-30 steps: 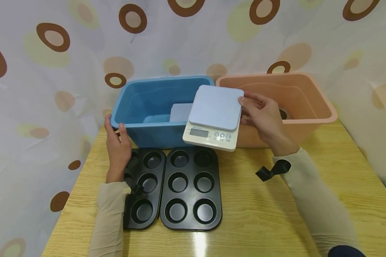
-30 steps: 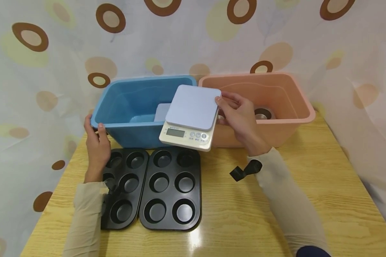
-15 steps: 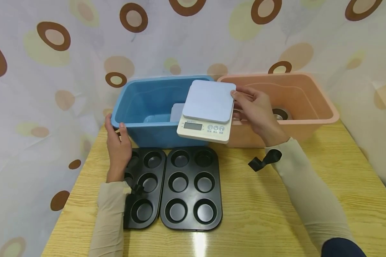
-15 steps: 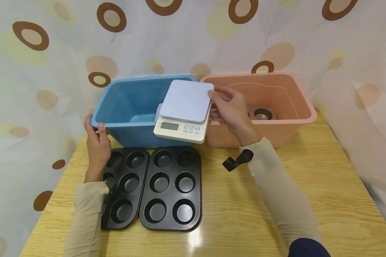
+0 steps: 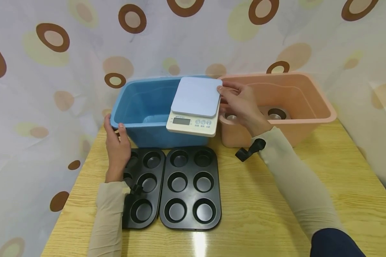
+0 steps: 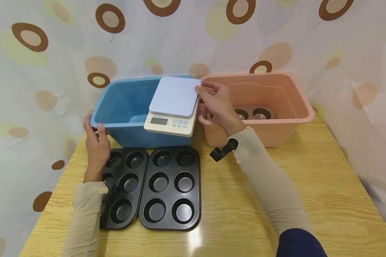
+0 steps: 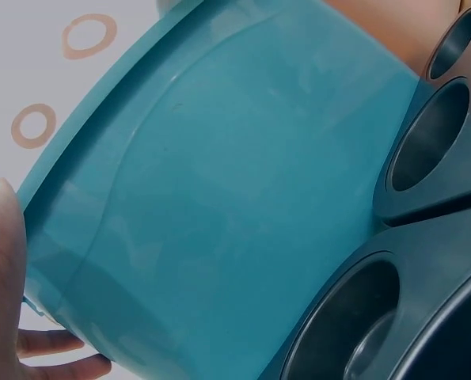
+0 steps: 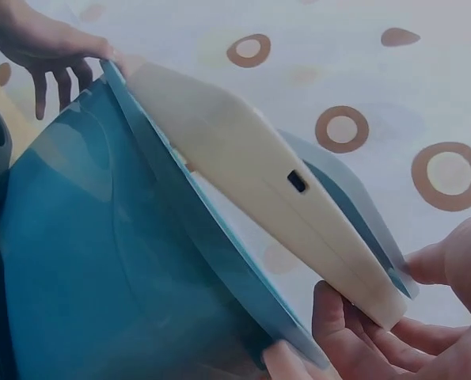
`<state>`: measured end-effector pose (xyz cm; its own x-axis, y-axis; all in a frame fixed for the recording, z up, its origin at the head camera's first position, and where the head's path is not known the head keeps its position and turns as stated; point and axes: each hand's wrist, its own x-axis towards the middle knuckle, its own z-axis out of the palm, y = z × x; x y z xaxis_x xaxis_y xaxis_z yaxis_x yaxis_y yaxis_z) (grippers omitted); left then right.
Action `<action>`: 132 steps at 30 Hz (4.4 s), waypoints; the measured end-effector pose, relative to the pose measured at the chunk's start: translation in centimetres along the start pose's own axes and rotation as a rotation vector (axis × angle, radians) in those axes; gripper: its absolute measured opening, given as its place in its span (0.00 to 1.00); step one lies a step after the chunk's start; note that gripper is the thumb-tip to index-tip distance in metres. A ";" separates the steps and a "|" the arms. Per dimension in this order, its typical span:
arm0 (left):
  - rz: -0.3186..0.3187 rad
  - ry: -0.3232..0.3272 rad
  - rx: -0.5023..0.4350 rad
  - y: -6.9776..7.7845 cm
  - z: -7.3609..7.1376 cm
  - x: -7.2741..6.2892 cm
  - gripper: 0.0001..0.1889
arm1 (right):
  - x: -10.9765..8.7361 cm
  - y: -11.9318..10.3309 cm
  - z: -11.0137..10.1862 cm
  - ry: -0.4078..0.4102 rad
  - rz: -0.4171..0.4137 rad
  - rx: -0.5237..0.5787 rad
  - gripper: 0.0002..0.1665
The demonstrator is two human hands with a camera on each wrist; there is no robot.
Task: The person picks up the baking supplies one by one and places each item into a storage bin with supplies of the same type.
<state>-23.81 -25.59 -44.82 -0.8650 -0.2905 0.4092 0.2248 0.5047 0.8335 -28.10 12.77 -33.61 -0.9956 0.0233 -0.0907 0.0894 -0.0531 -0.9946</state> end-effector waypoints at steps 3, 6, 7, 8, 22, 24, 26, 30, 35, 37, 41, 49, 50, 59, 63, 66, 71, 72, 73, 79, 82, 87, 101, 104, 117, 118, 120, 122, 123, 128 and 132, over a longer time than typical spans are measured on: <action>0.005 -0.003 -0.001 -0.1 0.1 0.0 0.34 | 0.5 0.1 0.6 0.002 0.004 -0.014 0.31; 0.009 -0.001 -0.002 0.0 0.2 -0.1 0.34 | 0.8 0.1 1.1 -0.003 0.020 -0.016 0.32; 0.010 -0.001 -0.005 0.1 0.3 -0.1 0.34 | 0.9 0.0 1.3 -0.003 0.026 -0.022 0.31; 0.013 -0.002 -0.008 0.1 0.3 -0.1 0.34 | 1.0 0.0 1.4 0.001 0.037 -0.026 0.31; -0.004 -0.008 -0.008 0.3 0.7 -0.1 0.34 | 2.7 -0.2 4.3 0.045 0.082 -0.027 0.32; -0.010 -0.007 -0.002 0.2 0.7 -0.2 0.34 | 2.9 -0.2 4.6 0.056 0.089 -0.048 0.31; -0.011 -0.004 -0.001 0.3 0.7 -0.2 0.34 | 3.1 -0.3 4.9 0.062 0.097 -0.068 0.30; -0.005 0.001 -0.002 0.2 0.8 -0.2 0.33 | 3.5 -0.5 5.1 0.062 0.121 -0.100 0.30; -0.006 -0.001 0.003 0.3 0.7 -0.2 0.33 | 4.1 -0.7 6.0 0.061 0.122 -0.110 0.32; -0.009 -0.001 0.004 0.3 0.7 -0.2 0.33 | 4.4 -0.7 6.4 0.057 0.112 -0.103 0.32; -0.012 -0.002 0.006 0.2 0.8 -0.2 0.33 | 4.7 -0.7 7.2 0.048 0.096 -0.122 0.32; -0.007 -0.004 -0.004 0.3 0.9 0.0 0.33 | 5.6 -1.1 8.6 0.026 0.130 -0.151 0.31; -0.008 -0.005 -0.004 0.3 0.8 -0.1 0.33 | 5.7 -1.2 8.7 0.021 0.138 -0.150 0.31; -0.008 -0.007 -0.014 0.5 1.3 0.1 0.32 | 7.0 -1.7 10.0 0.044 0.185 -0.271 0.30; -0.007 -0.010 -0.014 0.5 1.6 0.2 0.32 | 7.4 -1.7 10.5 0.036 0.220 -0.327 0.30; -0.008 -0.009 -0.017 0.7 1.7 0.1 0.32 | 7.6 -1.6 11.0 0.019 0.229 -0.350 0.30; -0.004 -0.015 -0.024 0.8 1.8 0.0 0.31 | 7.6 -0.8 11.1 0.002 0.216 -0.370 0.29; -0.002 -0.016 -0.025 0.8 1.8 0.0 0.31 | 7.5 -0.7 11.0 -0.001 0.216 -0.373 0.29; -0.001 -0.017 -0.024 0.9 1.8 0.0 0.32 | 7.5 -0.5 10.9 -0.003 0.220 -0.378 0.30; 0.010 -0.017 -0.024 1.0 1.7 0.2 0.32 | 7.7 0.0 10.1 -0.019 0.270 -0.414 0.27; 0.006 -0.015 -0.021 0.9 1.6 0.4 0.32 | 7.9 0.2 10.1 -0.039 0.276 -0.419 0.28; -0.013 -0.005 0.000 0.4 1.1 0.1 0.33 | 8.0 0.7 10.6 -0.107 0.288 -0.434 0.31; -0.005 0.001 0.000 0.6 0.7 0.0 0.33 | 6.8 0.6 11.5 -0.528 0.359 -0.538 0.26; -0.013 -0.013 0.001 0.7 0.9 0.0 0.33 | 6.8 0.6 11.5 -0.552 0.377 -0.606 0.28; -0.023 -0.003 0.020 0.7 1.0 -0.4 0.33 | 6.3 -0.5 9.0 -0.559 0.348 -0.481 0.31; -0.027 -0.004 0.018 0.7 1.0 -0.4 0.33 | 6.3 -0.6 8.8 -0.565 0.346 -0.475 0.31; -0.039 -0.008 0.012 0.8 1.0 -0.5 0.33 | 6.1 -0.8 8.4 -0.569 0.345 -0.464 0.31; -0.051 -0.013 0.009 0.8 0.9 -0.7 0.33 | 6.0 -0.9 8.0 -0.572 0.344 -0.456 0.31; -0.054 -0.012 0.008 0.8 0.9 -0.7 0.33 | 6.0 -1.0 7.8 -0.572 0.343 -0.450 0.31; -0.046 -0.004 0.009 0.6 0.7 -0.7 0.33 | 5.6 -1.5 7.2 -0.573 0.309 -0.401 0.33; -0.043 -0.008 0.007 0.7 0.9 -0.6 0.33 | 5.2 -1.8 6.5 -0.589 0.268 -0.341 0.32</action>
<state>-23.49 -24.37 -44.85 -0.8771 -0.3056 0.3704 0.1845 0.4977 0.8475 -33.60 6.55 -31.98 -0.7797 -0.4928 -0.3862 0.2399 0.3345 -0.9113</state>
